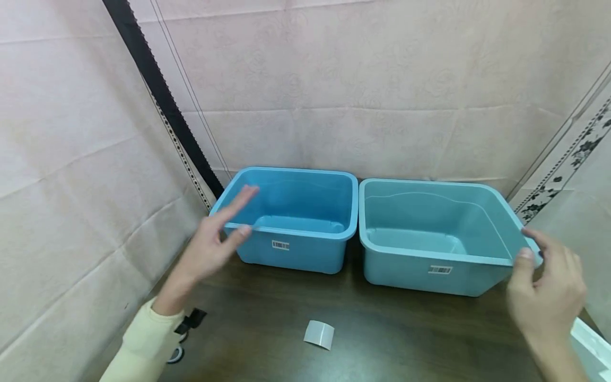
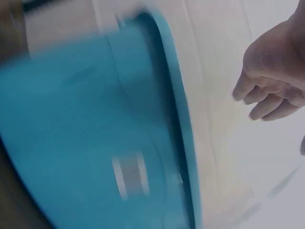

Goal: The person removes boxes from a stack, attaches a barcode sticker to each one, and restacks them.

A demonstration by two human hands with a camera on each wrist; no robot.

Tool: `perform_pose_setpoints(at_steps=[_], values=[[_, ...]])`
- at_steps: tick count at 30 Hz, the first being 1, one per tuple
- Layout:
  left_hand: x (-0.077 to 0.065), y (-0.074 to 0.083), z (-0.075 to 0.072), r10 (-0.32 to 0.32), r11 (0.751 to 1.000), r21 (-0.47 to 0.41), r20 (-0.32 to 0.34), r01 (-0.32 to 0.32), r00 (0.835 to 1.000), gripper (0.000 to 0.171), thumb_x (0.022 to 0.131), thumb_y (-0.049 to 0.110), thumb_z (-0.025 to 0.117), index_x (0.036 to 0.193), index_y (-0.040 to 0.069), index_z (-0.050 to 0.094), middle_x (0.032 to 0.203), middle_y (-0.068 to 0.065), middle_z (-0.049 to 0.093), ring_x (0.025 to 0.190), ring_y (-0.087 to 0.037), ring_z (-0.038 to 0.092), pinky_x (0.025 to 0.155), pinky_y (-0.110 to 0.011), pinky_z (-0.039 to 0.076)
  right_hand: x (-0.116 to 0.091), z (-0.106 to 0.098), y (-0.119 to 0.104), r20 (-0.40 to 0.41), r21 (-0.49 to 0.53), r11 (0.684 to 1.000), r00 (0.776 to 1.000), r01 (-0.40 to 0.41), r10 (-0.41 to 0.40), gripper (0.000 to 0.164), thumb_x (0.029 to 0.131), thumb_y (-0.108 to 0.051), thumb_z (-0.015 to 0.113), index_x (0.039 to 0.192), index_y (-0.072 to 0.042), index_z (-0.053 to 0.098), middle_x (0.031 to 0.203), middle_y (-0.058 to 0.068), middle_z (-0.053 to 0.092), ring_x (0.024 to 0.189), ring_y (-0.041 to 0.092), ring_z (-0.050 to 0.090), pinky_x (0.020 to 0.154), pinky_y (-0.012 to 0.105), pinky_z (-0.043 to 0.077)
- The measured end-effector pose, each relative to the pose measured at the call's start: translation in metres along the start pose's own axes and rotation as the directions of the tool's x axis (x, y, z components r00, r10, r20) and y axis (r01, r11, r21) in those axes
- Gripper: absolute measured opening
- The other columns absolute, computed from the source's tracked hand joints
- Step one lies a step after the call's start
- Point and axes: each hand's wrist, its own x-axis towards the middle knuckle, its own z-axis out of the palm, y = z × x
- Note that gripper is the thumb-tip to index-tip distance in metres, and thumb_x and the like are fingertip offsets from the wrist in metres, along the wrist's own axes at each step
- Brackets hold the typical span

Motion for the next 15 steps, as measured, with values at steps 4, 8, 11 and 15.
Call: perform_pose_setpoints(at_steps=[4,8,11,15], values=[[-0.003,-0.045,-0.031,-0.168,0.984,0.025,-0.161,0.174,0.973,0.061,0.110,0.034,0.058,0.166,0.033,0.033,0.173,0.013,0.028,0.165,-0.017,0.022,0.132,-0.057,0.023,0.016,-0.004,0.023,0.111,0.025,0.978,0.973,-0.206,0.202,0.052,0.112,-0.012,0.032,0.160,-0.028,0.044,0.169,-0.002,0.041,0.152,0.004,0.036,0.127,0.024,0.027],[-0.008,-0.089,-0.042,-0.375,0.927,-0.057,-0.205,0.371,0.904,0.058,0.112,0.041,0.052,0.166,0.033,0.032,0.173,0.010,0.030,0.164,-0.021,0.025,0.131,-0.058,0.026,0.027,-0.007,0.054,0.269,0.034,0.952,0.920,-0.303,0.284,0.054,0.116,-0.014,0.025,0.168,-0.028,0.026,0.176,-0.011,0.024,0.164,0.006,0.017,0.135,0.031,0.011],[-0.008,-0.110,-0.038,-0.505,0.852,-0.237,-0.134,0.467,0.853,0.058,0.113,0.046,0.046,0.167,0.029,0.030,0.174,0.006,0.031,0.164,-0.021,0.025,0.132,-0.053,0.025,0.031,-0.010,0.075,0.425,0.076,0.936,0.861,-0.343,0.281,0.054,0.117,-0.019,0.020,0.171,-0.024,0.013,0.174,-0.012,0.026,0.161,-0.002,0.016,0.133,0.022,0.007],[-0.003,-0.122,-0.025,-0.577,0.686,-0.541,0.002,0.486,0.817,0.059,0.115,0.040,0.041,0.169,0.019,0.027,0.177,0.000,0.026,0.166,-0.022,0.018,0.135,-0.049,0.015,0.034,-0.011,0.097,0.567,0.233,0.857,0.780,-0.460,0.265,0.055,0.118,-0.028,0.025,0.171,-0.024,0.008,0.161,-0.026,0.029,0.156,-0.007,0.017,0.132,0.019,0.003]])
